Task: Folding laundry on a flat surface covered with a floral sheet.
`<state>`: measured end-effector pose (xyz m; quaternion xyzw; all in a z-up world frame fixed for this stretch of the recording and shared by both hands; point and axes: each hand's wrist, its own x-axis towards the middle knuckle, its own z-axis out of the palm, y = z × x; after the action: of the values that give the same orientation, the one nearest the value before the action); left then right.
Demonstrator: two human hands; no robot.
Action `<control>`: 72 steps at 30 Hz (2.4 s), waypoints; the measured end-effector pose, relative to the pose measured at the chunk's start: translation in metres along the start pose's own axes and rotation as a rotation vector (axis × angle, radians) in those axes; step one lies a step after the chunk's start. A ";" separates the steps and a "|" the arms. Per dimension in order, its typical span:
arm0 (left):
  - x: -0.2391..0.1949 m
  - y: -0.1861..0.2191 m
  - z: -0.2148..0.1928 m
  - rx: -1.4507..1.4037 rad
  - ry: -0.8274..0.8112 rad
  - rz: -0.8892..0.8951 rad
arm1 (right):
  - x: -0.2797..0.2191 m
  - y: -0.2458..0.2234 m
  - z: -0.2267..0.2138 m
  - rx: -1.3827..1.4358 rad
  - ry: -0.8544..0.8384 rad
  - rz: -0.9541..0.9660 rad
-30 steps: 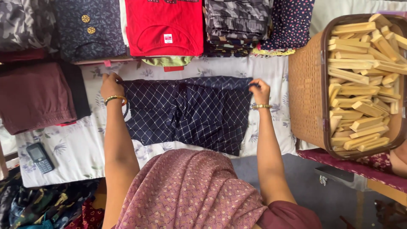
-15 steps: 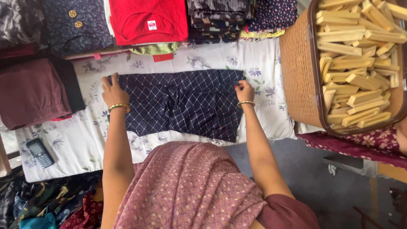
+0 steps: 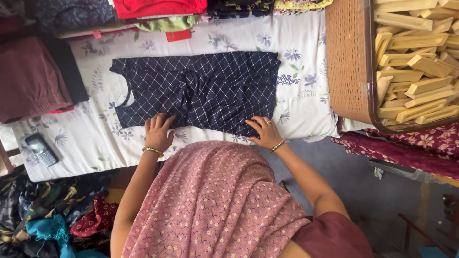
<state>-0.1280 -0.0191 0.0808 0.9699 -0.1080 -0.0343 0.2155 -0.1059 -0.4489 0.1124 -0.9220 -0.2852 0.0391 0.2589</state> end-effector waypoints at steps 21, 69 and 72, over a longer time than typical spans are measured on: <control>0.109 -0.129 0.022 0.078 -0.144 -0.475 | 0.161 0.149 -0.018 -0.023 0.417 0.373; 0.014 -0.198 0.034 -0.227 0.199 -0.621 | 0.078 0.047 0.030 -0.066 0.239 0.034; 0.014 -0.200 0.023 -0.169 0.146 -0.570 | 0.067 0.044 0.038 -0.118 0.175 -0.019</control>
<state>-0.0781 0.1447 -0.0251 0.9398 0.1873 -0.0324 0.2841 -0.0365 -0.4256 0.0627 -0.9328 -0.2722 -0.0608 0.2283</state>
